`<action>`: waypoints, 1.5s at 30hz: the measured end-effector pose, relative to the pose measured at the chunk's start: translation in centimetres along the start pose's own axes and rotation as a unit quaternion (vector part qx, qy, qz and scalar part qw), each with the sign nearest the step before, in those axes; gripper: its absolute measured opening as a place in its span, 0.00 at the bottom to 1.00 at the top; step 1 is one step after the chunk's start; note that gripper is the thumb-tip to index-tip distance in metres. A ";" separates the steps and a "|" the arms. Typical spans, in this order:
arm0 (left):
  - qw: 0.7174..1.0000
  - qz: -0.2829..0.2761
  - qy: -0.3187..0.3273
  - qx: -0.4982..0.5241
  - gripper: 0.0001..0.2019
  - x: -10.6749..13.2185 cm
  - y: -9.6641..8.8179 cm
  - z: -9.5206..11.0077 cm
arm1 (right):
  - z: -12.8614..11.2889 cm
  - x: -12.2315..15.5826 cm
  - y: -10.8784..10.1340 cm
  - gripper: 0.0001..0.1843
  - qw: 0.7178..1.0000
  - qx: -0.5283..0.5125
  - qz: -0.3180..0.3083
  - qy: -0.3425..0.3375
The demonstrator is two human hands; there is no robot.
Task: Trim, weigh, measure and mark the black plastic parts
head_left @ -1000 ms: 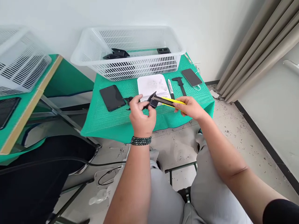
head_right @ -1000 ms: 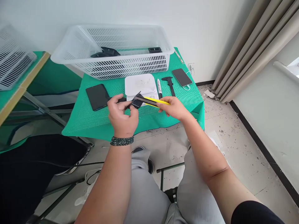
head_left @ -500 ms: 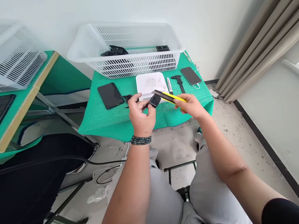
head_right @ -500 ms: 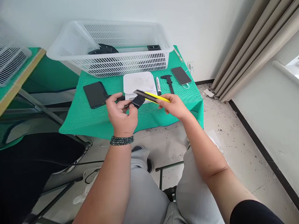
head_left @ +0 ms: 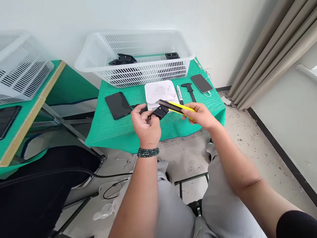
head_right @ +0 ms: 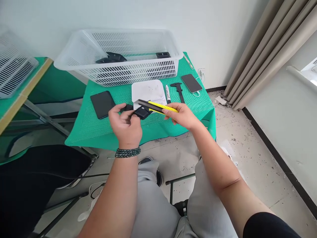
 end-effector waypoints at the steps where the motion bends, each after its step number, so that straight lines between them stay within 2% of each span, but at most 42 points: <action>1: 1.000 0.004 -0.007 0.005 0.21 -0.1 0.0 -0.3 | 0.2 -0.1 0.1 0.13 1.000 0.013 -0.002 0.007; 3: 1.000 0.014 -0.015 0.012 0.22 -0.2 0.0 -0.8 | 1.0 -0.4 -0.3 0.10 0.998 0.044 0.025 0.031; 6: 0.999 0.025 -0.036 0.022 0.22 -0.3 0.1 -1.6 | 1.8 -0.7 -2.3 0.06 0.986 0.084 0.129 0.059; 8: 0.997 0.024 -0.063 0.049 0.22 -0.2 0.2 -2.2 | 1.9 -0.8 -3.2 0.06 0.980 0.074 0.172 0.062; 10: 0.990 0.019 -0.097 0.097 0.21 0.0 0.5 -2.8 | 2.0 -0.9 -2.9 0.09 0.986 0.022 0.154 0.057; 12: 0.980 0.008 -0.131 0.147 0.20 0.3 1.0 -3.3 | 1.8 -0.9 -1.8 0.14 0.993 -0.035 0.108 0.044; 15: 0.964 -0.039 -0.167 0.201 0.20 1.1 2.5 -3.2 | 1.6 -1.0 0.0 0.21 0.993 -0.094 0.065 0.024; 20: 0.928 -0.145 -0.202 0.278 0.25 2.5 5.1 -1.5 | 1.7 -1.5 1.7 0.24 0.988 -0.139 0.066 -0.023; 23: 0.907 -0.177 -0.218 0.312 0.25 2.8 5.6 -1.0 | 2.0 -1.8 2.1 0.24 0.991 -0.123 0.057 -0.021; 26: 0.919 -0.139 -0.228 0.289 0.21 2.4 5.0 -1.8 | 1.7 -1.8 2.2 0.24 0.994 -0.101 0.028 -0.016; 29: 0.942 -0.096 -0.213 0.240 0.26 1.6 4.1 -2.5 | 0.8 -1.5 1.7 0.25 0.997 -0.072 0.010 -0.020; 33: 0.974 -0.059 -0.147 0.163 0.30 0.3 2.9 -2.5 | -0.4 -0.8 0.3 0.27 0.999 -0.031 0.027 -0.032; 36: 0.988 -0.036 -0.105 0.112 0.29 -0.3 2.1 -2.1 | -0.4 -0.6 0.1 0.26 1.000 0.013 0.014 -0.020; 41: 0.996 -0.035 -0.053 0.070 0.25 -0.3 1.5 -0.9 | 0.1 -0.5 -0.5 0.21 0.996 0.057 0.069 -0.001; 45: 0.996 -0.039 -0.042 0.068 0.25 0.0 1.2 -0.4 | -0.1 -0.4 -0.2 0.20 0.997 0.055 0.047 -0.004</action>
Point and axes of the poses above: each hand's wrist, its own x-axis away from the middle knuckle, its own y-axis out of the palm, z = x × y, the point moved 8 cm from there along -x, towards the middle knuckle, and after that the axes turned 1 degree about -y, right-handed, at the moved point
